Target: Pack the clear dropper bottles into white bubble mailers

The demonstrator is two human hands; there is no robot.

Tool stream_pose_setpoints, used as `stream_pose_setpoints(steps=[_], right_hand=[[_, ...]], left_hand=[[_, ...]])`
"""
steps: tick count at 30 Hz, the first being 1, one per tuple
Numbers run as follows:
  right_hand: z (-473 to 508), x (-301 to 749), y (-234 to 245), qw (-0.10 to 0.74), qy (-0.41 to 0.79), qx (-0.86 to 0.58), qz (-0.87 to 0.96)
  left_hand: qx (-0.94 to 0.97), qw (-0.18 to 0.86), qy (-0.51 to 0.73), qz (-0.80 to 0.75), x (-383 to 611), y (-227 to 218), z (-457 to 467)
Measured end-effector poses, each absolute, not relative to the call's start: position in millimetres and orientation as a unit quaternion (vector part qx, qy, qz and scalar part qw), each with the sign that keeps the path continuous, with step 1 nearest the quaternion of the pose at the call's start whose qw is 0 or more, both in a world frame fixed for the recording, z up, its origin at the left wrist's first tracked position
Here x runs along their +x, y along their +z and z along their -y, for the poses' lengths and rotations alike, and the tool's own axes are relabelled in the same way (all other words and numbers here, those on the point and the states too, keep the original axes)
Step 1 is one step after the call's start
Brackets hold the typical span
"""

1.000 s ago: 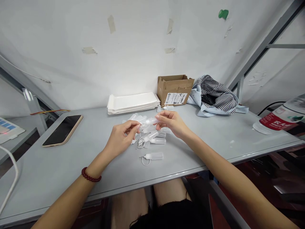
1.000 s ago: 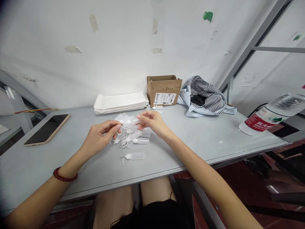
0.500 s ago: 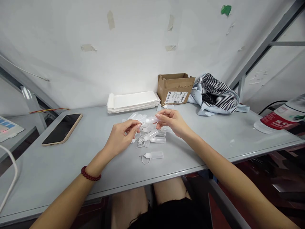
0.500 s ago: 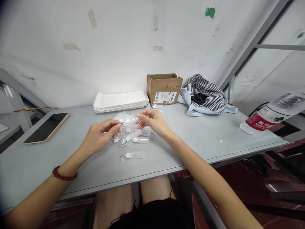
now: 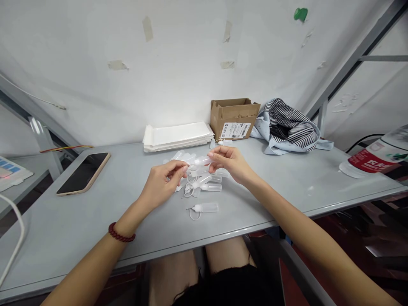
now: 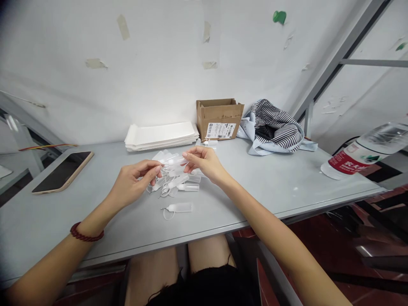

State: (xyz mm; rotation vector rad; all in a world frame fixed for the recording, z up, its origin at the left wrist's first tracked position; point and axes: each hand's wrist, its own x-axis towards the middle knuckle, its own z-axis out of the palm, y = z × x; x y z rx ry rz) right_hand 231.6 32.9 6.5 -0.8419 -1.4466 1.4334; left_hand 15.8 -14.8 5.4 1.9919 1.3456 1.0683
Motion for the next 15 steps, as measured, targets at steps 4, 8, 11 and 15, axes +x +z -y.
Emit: stream_pose_setpoints(steps=[4,8,11,15], right_hand=[[-33.0,231.3,6.0,0.45,0.575,-0.345,0.59],[-33.1,230.6,4.0,0.449,0.562,-0.346,0.602],[-33.4,230.2,1.9,0.446,0.553,-0.343,0.615],[-32.8,229.1,0.5,0.444,0.542,-0.347,0.624]], left_hand=[[0.735,0.25,0.392,-0.494,15.5,4.3,14.6],[0.741,0.236,0.391,-0.493,15.0,3.8,13.9],[0.758,0.191,0.385,-0.491,14.9,3.6,13.7],[0.786,0.121,0.379,-0.473,15.0,1.0,13.0]])
